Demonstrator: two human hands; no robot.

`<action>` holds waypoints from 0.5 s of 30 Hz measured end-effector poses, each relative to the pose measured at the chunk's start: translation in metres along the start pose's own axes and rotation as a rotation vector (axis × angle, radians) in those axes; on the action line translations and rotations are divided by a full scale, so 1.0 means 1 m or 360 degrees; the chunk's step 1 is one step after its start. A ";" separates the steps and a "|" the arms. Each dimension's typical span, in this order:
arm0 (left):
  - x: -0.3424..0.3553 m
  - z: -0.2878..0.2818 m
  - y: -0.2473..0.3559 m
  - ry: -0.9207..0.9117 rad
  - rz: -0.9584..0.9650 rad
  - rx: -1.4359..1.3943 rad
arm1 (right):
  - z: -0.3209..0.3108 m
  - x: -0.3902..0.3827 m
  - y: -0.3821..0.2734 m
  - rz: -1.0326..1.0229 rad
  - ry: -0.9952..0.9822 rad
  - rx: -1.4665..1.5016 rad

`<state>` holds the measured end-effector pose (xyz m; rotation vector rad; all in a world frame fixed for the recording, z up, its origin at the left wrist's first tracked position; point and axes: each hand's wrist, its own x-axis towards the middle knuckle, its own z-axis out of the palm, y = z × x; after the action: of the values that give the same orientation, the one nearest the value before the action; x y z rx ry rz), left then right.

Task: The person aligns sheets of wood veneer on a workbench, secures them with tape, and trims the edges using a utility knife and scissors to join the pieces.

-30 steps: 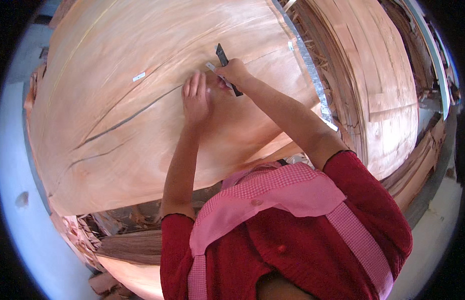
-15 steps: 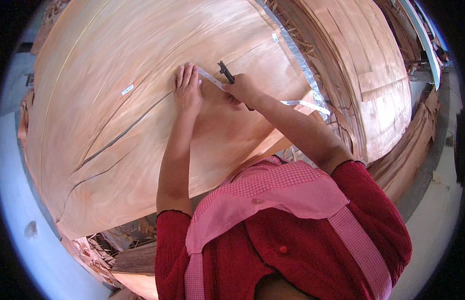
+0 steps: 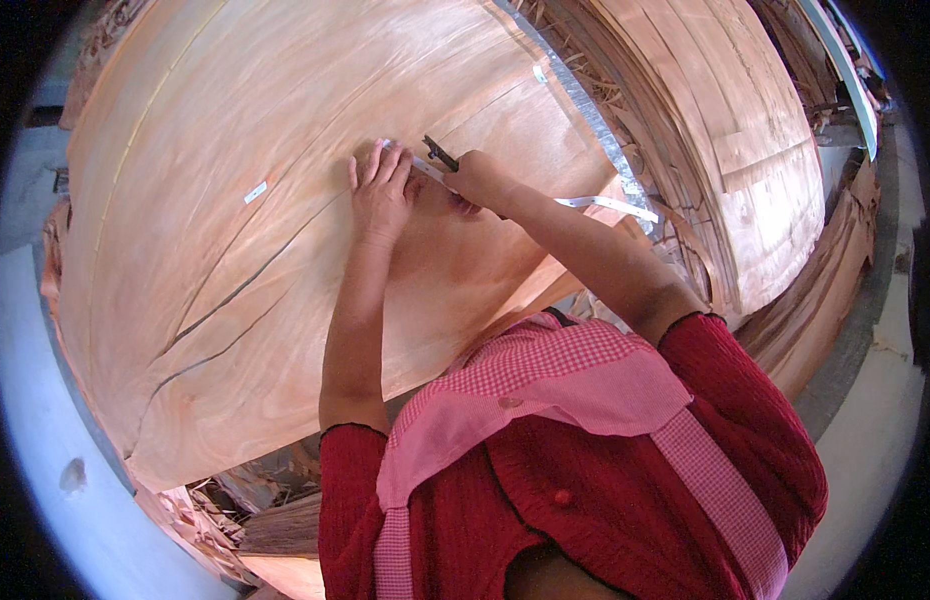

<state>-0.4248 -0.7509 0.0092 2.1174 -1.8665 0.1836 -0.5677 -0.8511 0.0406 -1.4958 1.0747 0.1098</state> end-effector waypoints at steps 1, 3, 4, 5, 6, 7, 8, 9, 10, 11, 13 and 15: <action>0.000 0.001 0.000 0.0020 -0.0007 0.0005 | 0.001 0.001 0.003 -0.0034 0.0001 0.0010; 0.001 0.007 -0.001 0.0019 0.0038 0.0039 | 0.000 0.001 0.005 -0.0101 0.0025 0.0035; -0.003 0.010 -0.005 -0.0005 0.0081 0.0072 | 0.001 0.000 0.006 -0.0089 0.0015 0.0035; -0.005 0.013 -0.006 -0.0028 0.0123 0.0098 | 0.002 -0.008 -0.003 -0.0071 0.0009 0.0031; -0.003 0.010 0.001 -0.0047 0.0174 0.0001 | -0.001 -0.013 -0.008 -0.0052 0.0012 0.0036; -0.005 0.005 0.010 -0.0068 0.0225 -0.0096 | 0.001 -0.005 -0.002 -0.0140 0.0068 -0.0158; -0.010 -0.001 0.018 -0.0090 0.0258 -0.0188 | 0.000 -0.003 -0.001 -0.0164 0.0005 -0.0365; -0.013 -0.004 0.026 -0.0053 0.0179 -0.0166 | -0.002 -0.002 0.000 -0.0186 -0.0060 -0.0572; -0.009 -0.001 0.027 -0.0062 0.0213 -0.0154 | -0.003 0.001 0.000 -0.0206 -0.0127 -0.0779; -0.008 -0.001 0.024 -0.0068 0.0224 -0.0129 | 0.000 0.005 -0.003 -0.0663 0.0264 -0.1503; -0.010 -0.001 0.023 -0.0038 0.0291 -0.0040 | -0.016 0.008 -0.001 -0.0825 0.0263 -0.1612; -0.010 -0.005 0.025 -0.0028 0.0299 -0.0014 | -0.046 0.002 -0.018 -0.0831 0.0071 -0.1502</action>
<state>-0.4505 -0.7421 0.0143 1.9427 -2.0722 0.1986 -0.5782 -0.8932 0.0647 -2.5925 0.6302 0.2353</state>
